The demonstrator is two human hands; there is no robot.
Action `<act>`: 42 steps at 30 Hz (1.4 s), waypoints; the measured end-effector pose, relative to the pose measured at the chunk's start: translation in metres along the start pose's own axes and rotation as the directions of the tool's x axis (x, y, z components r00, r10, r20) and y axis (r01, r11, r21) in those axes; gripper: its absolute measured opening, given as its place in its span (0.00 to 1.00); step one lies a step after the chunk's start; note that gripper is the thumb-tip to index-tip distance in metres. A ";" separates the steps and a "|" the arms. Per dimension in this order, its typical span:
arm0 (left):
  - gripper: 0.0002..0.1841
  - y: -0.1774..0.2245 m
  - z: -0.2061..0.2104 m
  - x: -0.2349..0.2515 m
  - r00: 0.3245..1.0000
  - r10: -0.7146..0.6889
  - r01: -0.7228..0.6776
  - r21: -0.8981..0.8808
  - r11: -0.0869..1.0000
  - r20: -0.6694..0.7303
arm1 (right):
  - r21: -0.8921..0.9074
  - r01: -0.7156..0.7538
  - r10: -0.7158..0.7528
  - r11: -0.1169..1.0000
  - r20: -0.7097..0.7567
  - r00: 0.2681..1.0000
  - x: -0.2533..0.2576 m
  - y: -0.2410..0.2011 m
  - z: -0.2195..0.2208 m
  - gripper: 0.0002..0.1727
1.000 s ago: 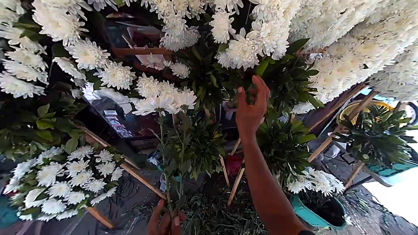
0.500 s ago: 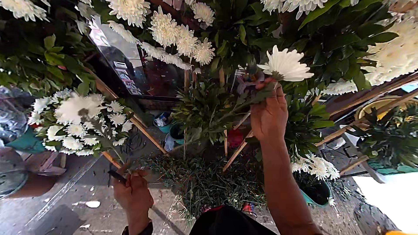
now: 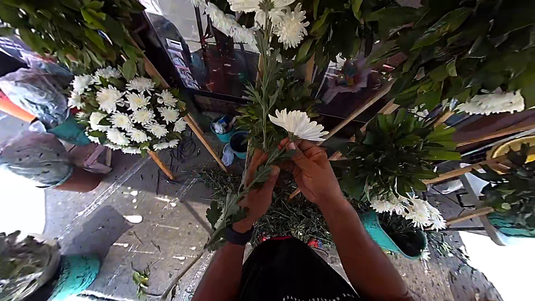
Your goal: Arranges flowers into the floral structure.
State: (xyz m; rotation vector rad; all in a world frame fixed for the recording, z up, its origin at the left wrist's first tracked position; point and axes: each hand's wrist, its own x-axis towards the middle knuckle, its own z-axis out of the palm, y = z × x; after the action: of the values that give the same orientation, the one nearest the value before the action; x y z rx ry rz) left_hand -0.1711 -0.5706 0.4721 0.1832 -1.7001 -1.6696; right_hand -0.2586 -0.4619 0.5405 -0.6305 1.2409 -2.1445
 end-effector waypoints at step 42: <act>0.17 0.184 0.172 0.267 0.504 0.863 -0.854 0.123 0.505 -0.043 | -0.803 -0.295 -0.500 0.518 -0.565 0.657 0.070 -0.082 -0.312 0.30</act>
State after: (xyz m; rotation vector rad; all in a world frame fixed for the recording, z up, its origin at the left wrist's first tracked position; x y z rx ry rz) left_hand -0.3928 -0.5577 0.7648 -0.4922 -1.3933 -0.7870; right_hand -0.5306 -0.2864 0.4784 -0.0842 2.9313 -1.7503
